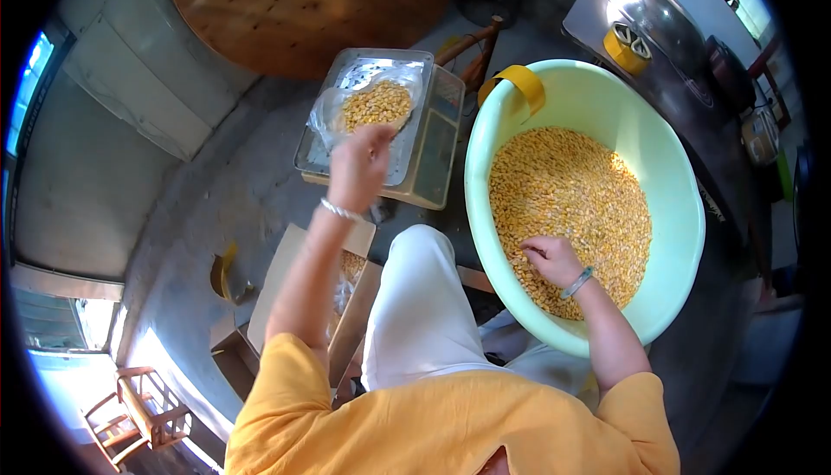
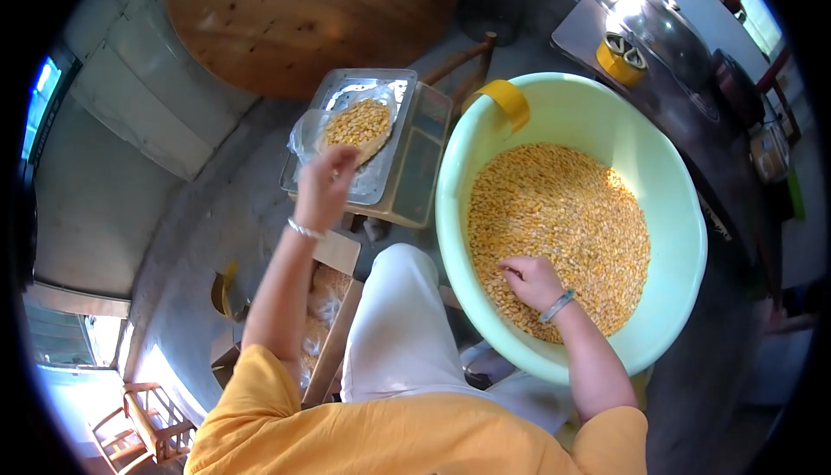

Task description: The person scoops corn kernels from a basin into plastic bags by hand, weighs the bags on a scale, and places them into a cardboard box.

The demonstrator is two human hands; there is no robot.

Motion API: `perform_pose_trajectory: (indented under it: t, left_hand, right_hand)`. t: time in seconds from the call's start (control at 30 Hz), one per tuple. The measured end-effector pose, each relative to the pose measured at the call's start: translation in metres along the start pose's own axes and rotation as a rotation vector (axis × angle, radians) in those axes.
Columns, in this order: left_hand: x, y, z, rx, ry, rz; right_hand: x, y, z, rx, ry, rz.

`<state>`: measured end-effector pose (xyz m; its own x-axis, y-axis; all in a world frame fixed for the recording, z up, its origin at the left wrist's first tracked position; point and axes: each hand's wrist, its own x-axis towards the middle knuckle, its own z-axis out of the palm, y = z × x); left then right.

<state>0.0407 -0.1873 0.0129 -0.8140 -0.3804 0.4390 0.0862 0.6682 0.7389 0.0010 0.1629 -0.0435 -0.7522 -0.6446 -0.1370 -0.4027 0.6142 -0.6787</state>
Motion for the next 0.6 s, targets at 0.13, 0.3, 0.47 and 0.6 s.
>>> perform_pose_trajectory:
  t: [0.13,0.3,0.47,0.6]
  left_hand:
    - [0.074,-0.05,0.003,0.255,-0.227,-0.015]
    - [0.105,-0.078,0.044,0.546,-0.485,-0.015]
    - [0.107,-0.101,0.06,0.735,-0.5,0.039]
    - [0.104,-0.102,0.06,0.807,-0.46,0.053]
  right_hand:
    - [0.0,-0.01,-0.003,-0.011,-0.006,-0.028]
    - [0.0,-0.008,-0.006,0.0,0.01,-0.054]
    - [0.0,-0.005,-0.006,-0.055,0.005,-0.101]
    - [0.001,-0.006,-0.005,-0.071,-0.039,-0.131]
